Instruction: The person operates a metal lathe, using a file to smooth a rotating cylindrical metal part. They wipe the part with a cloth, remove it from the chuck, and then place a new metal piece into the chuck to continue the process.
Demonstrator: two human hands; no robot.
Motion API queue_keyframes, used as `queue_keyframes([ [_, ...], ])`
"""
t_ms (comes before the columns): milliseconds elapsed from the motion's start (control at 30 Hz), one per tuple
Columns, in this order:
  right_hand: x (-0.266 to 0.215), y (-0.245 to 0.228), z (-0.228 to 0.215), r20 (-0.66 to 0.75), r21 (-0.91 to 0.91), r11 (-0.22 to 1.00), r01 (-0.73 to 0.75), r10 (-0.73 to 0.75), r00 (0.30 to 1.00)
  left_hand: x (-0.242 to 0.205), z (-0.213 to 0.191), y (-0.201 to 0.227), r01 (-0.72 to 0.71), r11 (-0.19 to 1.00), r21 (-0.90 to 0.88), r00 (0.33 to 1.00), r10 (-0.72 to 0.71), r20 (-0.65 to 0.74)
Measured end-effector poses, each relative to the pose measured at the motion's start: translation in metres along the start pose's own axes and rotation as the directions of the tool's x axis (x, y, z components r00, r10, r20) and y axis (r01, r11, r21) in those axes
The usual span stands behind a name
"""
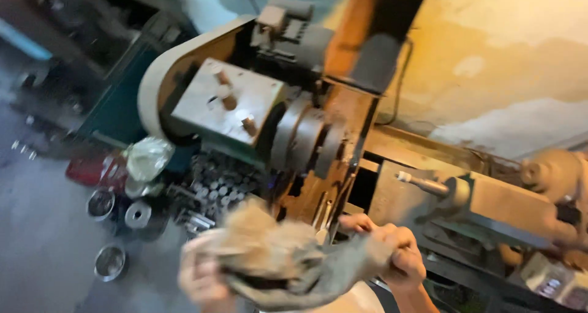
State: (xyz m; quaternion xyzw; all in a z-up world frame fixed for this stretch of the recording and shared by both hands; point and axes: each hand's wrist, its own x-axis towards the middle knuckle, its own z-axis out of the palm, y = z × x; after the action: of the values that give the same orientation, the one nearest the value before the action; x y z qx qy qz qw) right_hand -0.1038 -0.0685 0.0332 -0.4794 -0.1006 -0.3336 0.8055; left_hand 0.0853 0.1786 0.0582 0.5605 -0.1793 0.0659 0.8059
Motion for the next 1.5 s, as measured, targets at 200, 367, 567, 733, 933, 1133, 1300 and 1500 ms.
queue_keyframes([
  [200, 0.01, 0.018, -0.011, -0.296, 0.091, 0.966, -0.244, 0.26, 0.919, -0.061, 0.13, -0.019, -0.185, 0.912, 0.366, 0.599, -0.19, 0.778],
  [367, -0.008, 0.073, -0.076, -0.532, -0.039, 0.947, -0.318, 0.25, 0.809, -0.04, 0.147, -0.042, -0.39, 0.815, 0.429, 0.316, -0.319, 0.893],
  [567, 0.02, 0.097, -0.107, -0.687, -0.296, 0.907, -0.3, 0.017, 0.727, 0.095, 0.223, -0.054, -0.496, 0.746, 0.444, 0.606, -0.068, 0.793],
  [733, 0.057, 0.096, -0.111, -0.588, -0.472, 0.771, -0.427, 0.086, 0.804, 0.197, 0.265, -0.208, -0.628, 0.44, 0.642, 0.536, -0.354, 0.766],
  [933, 0.063, 0.112, -0.132, -0.404, -0.533, 0.733, -0.422, 0.218, 0.889, 0.208, 0.231, -0.249, -0.575, 0.037, 0.817, 0.634, -0.612, 0.473],
  [1133, 0.061, 0.132, -0.148, -0.326, -0.156, 0.896, -0.417, 0.352, 0.878, 0.088, 0.165, -0.166, -0.437, 0.583, 0.686, 0.871, 0.081, 0.485],
  [1300, 0.065, 0.134, -0.153, -0.344, -0.111, 0.895, -0.433, 0.374, 0.861, -0.014, 0.048, -0.211, -0.096, 0.682, 0.725, 0.958, -0.133, 0.252],
  [1500, 0.064, 0.141, -0.154, -0.383, -0.082, 0.903, -0.421, 0.362, 0.85, -0.029, 0.053, -0.147, -0.03, 0.69, 0.723, 0.91, -0.281, 0.305],
])
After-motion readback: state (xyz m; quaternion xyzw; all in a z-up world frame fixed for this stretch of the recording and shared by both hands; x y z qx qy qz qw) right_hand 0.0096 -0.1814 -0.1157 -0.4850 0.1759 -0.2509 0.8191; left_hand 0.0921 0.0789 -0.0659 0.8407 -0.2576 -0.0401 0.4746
